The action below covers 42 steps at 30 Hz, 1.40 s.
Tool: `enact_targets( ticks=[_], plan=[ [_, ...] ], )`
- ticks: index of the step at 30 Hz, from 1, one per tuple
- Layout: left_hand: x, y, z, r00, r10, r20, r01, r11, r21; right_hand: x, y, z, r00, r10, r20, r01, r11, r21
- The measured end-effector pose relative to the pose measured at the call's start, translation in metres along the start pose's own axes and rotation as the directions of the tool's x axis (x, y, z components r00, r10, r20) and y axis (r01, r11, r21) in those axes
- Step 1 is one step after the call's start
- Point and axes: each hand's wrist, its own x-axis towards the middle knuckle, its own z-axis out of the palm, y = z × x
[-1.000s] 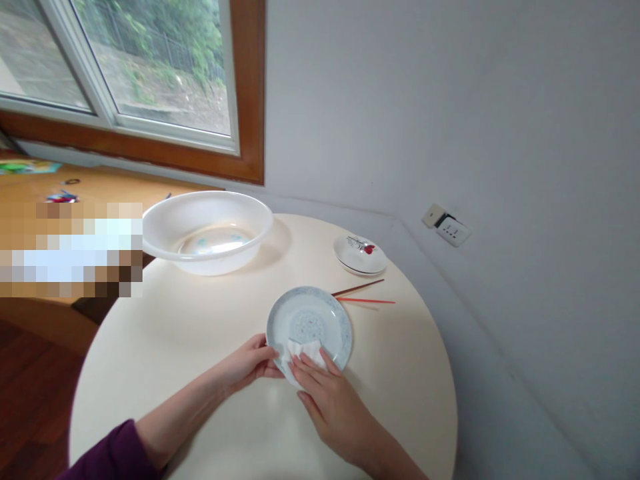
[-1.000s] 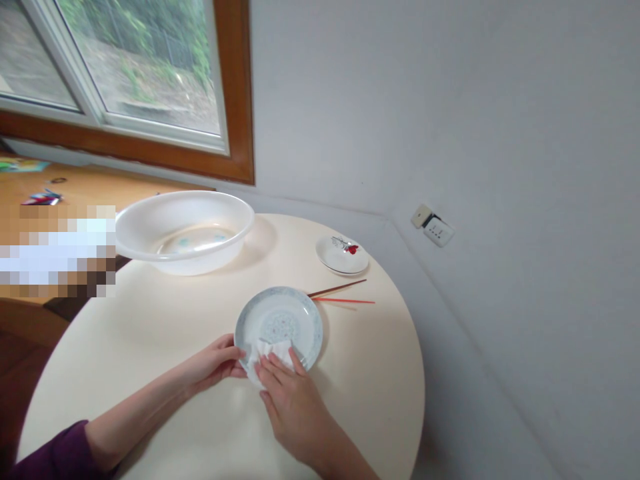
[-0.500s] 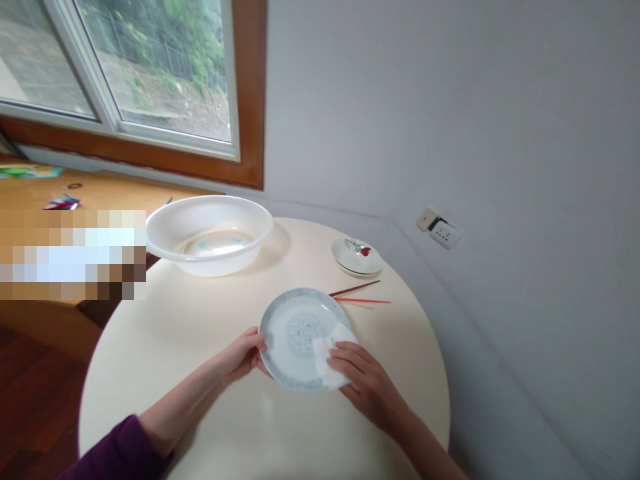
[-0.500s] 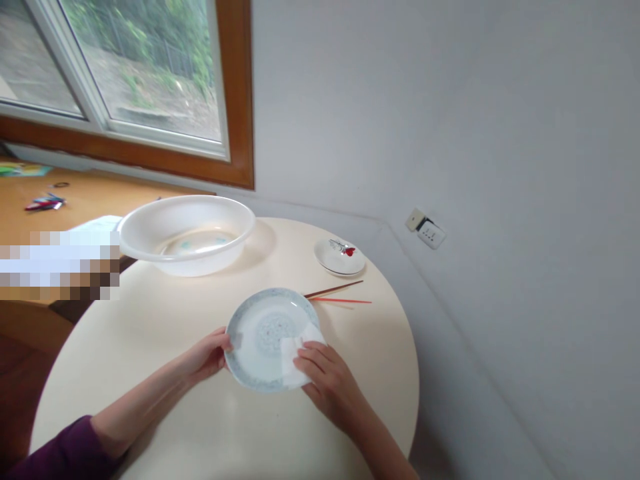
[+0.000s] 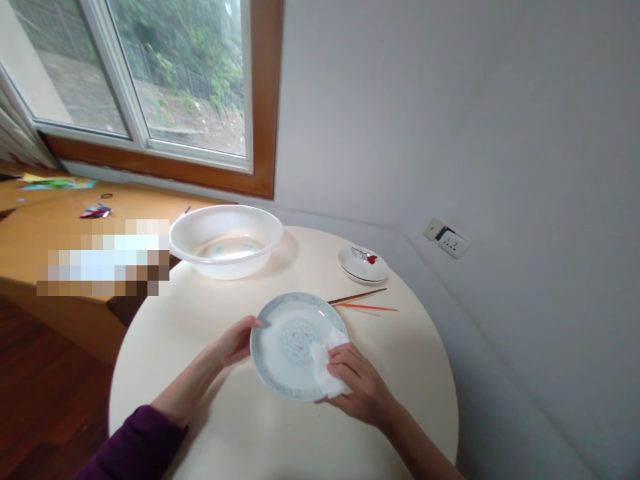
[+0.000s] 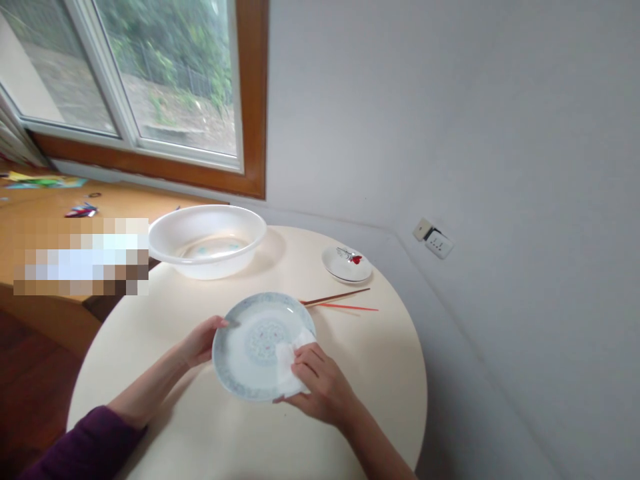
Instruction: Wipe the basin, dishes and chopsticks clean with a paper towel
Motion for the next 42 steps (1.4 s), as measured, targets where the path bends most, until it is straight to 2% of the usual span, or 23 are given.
enact_targets(
  ticks=[4, 6, 8, 12, 16, 21, 23, 26, 30, 33, 36, 39, 42],
  plan=[
    [-0.006, -0.002, 0.006, 0.999, 0.03, 0.041, -0.027, 0.997, -0.074, 0.005, -0.006, 0.013, 0.999, -0.003, -0.035, 0.001, 0.998, -0.059],
    [-0.01, -0.009, 0.015, 0.993, 0.095, 0.063, -0.086, 0.987, -0.132, 0.011, -0.007, 0.019, 0.996, 0.026, -0.086, -0.033, 0.996, -0.083],
    [-0.013, -0.02, 0.029, 0.975, 0.216, 0.052, -0.199, 0.953, -0.228, 0.018, -0.009, 0.025, 0.986, 0.076, -0.152, -0.092, 0.99, -0.105],
    [-0.015, -0.043, 0.061, 0.928, 0.363, -0.08, -0.37, 0.876, -0.308, 0.03, -0.012, 0.038, 0.961, 0.181, -0.21, -0.213, 0.967, -0.141],
    [-0.015, -0.048, 0.073, 0.879, 0.374, -0.296, -0.448, 0.86, -0.244, 0.032, -0.018, 0.048, 0.958, 0.208, -0.2, -0.231, 0.968, -0.097],
    [-0.016, -0.031, 0.064, 0.838, 0.27, -0.474, -0.402, 0.893, -0.201, 0.026, -0.02, 0.047, 0.988, 0.109, -0.11, -0.109, 0.994, 0.002],
    [-0.016, -0.023, 0.057, 0.84, 0.232, -0.491, -0.36, 0.915, -0.184, 0.024, -0.017, 0.042, 0.995, 0.033, -0.091, -0.032, 0.999, 0.019],
    [-0.016, -0.009, 0.044, 0.879, 0.193, -0.436, -0.297, 0.937, -0.183, 0.022, -0.012, 0.032, 0.996, -0.054, -0.065, 0.055, 0.998, 0.02],
    [-0.023, 0.007, 0.03, 0.958, 0.03, -0.286, -0.099, 0.968, -0.23, 0.02, -0.005, 0.019, 0.996, -0.081, -0.03, 0.082, 0.996, 0.029],
    [-0.029, 0.016, 0.026, 0.968, -0.075, -0.238, 0.012, 0.967, -0.256, 0.019, -0.002, 0.014, 0.994, -0.106, -0.034, 0.108, 0.994, 0.033],
    [-0.033, 0.02, 0.027, 0.961, -0.044, -0.274, -0.026, 0.969, -0.247, 0.02, -0.002, 0.014, 0.993, -0.103, -0.061, 0.104, 0.994, 0.019],
    [-0.033, 0.016, 0.036, 0.956, 0.044, -0.29, -0.116, 0.965, -0.236, 0.02, -0.002, 0.021, 0.995, -0.024, -0.098, 0.024, 1.0, -0.007],
    [-0.03, 0.002, 0.051, 0.936, 0.148, -0.32, -0.228, 0.946, -0.229, 0.022, -0.002, 0.032, 0.991, 0.054, -0.126, -0.063, 0.996, -0.068]
  ],
)
